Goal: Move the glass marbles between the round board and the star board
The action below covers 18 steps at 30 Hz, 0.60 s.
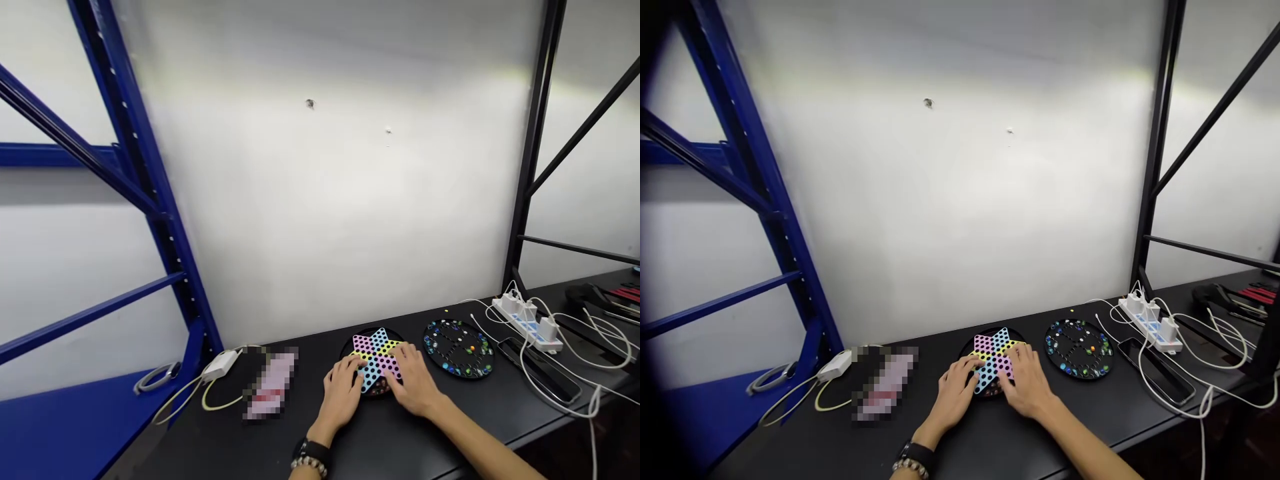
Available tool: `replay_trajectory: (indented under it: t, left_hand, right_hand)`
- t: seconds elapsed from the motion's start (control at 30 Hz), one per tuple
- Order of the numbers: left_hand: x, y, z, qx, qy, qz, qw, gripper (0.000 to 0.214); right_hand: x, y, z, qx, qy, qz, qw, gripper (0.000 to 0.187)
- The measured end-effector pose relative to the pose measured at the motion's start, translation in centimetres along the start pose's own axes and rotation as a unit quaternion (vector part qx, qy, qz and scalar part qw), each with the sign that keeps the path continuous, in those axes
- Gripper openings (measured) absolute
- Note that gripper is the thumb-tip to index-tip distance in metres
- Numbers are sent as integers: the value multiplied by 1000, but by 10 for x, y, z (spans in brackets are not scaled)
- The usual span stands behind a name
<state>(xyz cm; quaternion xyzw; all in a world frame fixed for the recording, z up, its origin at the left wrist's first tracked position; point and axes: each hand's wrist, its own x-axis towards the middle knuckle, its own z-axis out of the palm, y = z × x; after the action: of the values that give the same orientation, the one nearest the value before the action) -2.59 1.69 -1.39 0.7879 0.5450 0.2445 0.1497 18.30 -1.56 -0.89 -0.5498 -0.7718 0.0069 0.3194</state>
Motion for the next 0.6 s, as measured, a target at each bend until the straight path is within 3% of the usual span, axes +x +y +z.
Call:
replay_trajectory:
  t: [0.07, 0.17, 0.27, 0.43, 0.6]
  left_hand:
    - [-2, 1, -1, 8, 0, 1, 1000, 33]
    - [-3, 2, -2, 14, 4, -1, 1000, 32]
    - [-3, 5, -2, 8, 0, -1, 1000, 31]
    - [-3, 11, -3, -4, -4, -2, 1000, 28]
    - [-1, 10, -2, 3, -8, -2, 1000, 28]
  right_hand:
    - [3, 37, -17, -50, 26, 70, 996, 26]
    - [1, 99, -39, -140, 7, 175, 975, 23]
    - [-9, 142, -56, -151, -28, 197, 968, 20]
    - [-26, 160, -70, -120, -67, 199, 970, 19]
    - [-30, 160, -67, -112, -39, 213, 970, 21]
